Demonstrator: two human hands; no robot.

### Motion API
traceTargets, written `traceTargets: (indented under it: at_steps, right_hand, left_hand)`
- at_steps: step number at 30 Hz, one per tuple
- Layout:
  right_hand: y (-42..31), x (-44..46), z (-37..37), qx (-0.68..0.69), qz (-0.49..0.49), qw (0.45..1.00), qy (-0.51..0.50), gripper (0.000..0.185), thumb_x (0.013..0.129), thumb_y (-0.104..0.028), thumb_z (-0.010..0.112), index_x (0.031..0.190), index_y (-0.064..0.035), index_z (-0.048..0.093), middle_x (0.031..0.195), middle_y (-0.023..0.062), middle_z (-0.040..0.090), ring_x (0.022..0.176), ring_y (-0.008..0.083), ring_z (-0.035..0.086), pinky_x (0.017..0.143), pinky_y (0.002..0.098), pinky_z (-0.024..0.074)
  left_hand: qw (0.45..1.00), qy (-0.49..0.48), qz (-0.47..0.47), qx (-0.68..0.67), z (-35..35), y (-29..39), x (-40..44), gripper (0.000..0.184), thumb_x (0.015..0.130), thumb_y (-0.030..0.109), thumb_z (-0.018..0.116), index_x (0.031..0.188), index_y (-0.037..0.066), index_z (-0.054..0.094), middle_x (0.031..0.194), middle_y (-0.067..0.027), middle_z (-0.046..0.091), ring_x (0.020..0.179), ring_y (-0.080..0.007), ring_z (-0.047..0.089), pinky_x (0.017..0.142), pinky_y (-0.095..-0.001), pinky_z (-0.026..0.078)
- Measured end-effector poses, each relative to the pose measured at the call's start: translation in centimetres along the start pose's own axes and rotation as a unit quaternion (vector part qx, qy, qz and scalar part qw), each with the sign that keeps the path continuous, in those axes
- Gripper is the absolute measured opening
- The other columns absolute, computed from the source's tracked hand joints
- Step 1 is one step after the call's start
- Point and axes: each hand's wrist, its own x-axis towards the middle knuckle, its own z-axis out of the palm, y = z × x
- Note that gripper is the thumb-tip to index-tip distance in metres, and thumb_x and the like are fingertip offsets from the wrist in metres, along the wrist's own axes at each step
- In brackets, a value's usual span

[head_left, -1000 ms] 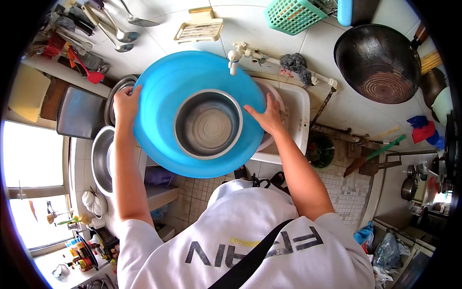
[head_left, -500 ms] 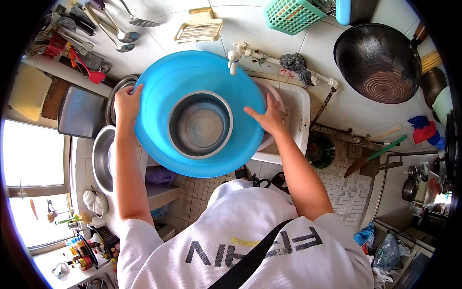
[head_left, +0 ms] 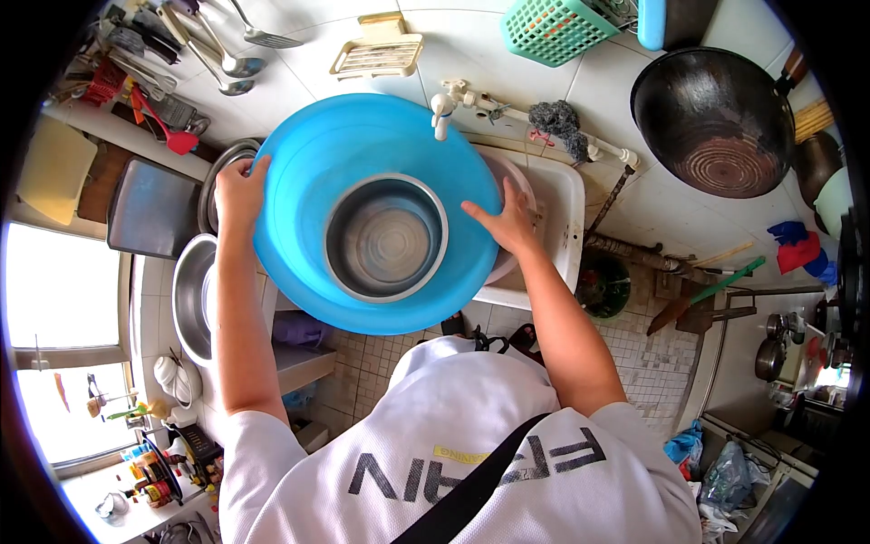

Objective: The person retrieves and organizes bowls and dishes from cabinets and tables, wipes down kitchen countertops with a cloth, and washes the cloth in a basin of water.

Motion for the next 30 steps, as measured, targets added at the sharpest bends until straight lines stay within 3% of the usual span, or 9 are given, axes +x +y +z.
traceTargets:
  at_steps: [7,13,19,25,30]
  right_hand:
    - [0.4,0.3,0.0,0.014,-0.005,1.000,0.010,0.132,0.061,-0.078,0.073,0.156,-0.0059,0.018,0.155,0.0387,0.007,0.148,0.0461,0.011,0.117,0.0488,0.0251]
    - [0.4,0.1,-0.2,0.071,0.008,0.997,0.014,0.112,0.077,-0.083,0.051,0.153,-0.0053,0.028,0.156,0.0323,0.022,0.146,0.0453,0.019,0.118,0.0488,0.0224]
    - [1.7,0.7,0.0,0.102,-0.018,0.993,0.056,0.090,0.093,-0.073,0.035,0.146,0.0003,0.041,0.148,0.0278,0.040,0.140,0.0412,0.036,0.117,0.0433,0.0261]
    - [1.2,-1.2,-0.9,0.070,0.006,0.993,0.092,0.080,0.098,-0.065,0.033,0.137,0.0035,0.049,0.141,0.0261,0.049,0.136,0.0379,0.042,0.113,0.0414,0.0313]
    - [1.5,-2.1,-1.8,0.060,0.040,0.993,0.096,0.072,0.098,-0.060,0.039,0.135,0.0011,0.052,0.137,0.0248,0.053,0.133,0.0386,0.045,0.112,0.0416,0.0330]
  left_hand:
    - [0.993,-0.033,-0.014,-0.115,2.6,-5.8,3.5,0.033,0.086,0.027,0.075,0.099,-0.003,0.073,0.078,-0.0051,0.068,0.068,-0.0117,0.060,0.064,-0.0272,0.048]
    - [0.984,-0.083,-0.007,-0.155,5.5,-10.9,6.6,0.029,0.089,0.025,0.074,0.099,-0.002,0.074,0.081,-0.0016,0.068,0.071,-0.0083,0.058,0.065,-0.0234,0.046]
    - [0.971,-0.121,-0.024,-0.204,8.2,-14.3,8.7,0.033,0.088,0.026,0.074,0.104,-0.002,0.072,0.087,-0.0038,0.069,0.077,-0.0098,0.060,0.069,-0.0246,0.047]
    - [0.951,-0.169,-0.048,-0.253,10.6,-16.1,9.7,0.030,0.090,0.026,0.072,0.103,-0.001,0.072,0.088,-0.0024,0.069,0.078,-0.0090,0.060,0.072,-0.0245,0.047]
    - [0.934,-0.226,-0.072,-0.267,10.6,-16.9,10.6,0.030,0.092,0.030,0.070,0.101,0.002,0.070,0.088,-0.0013,0.067,0.079,-0.0092,0.060,0.072,-0.0254,0.049]
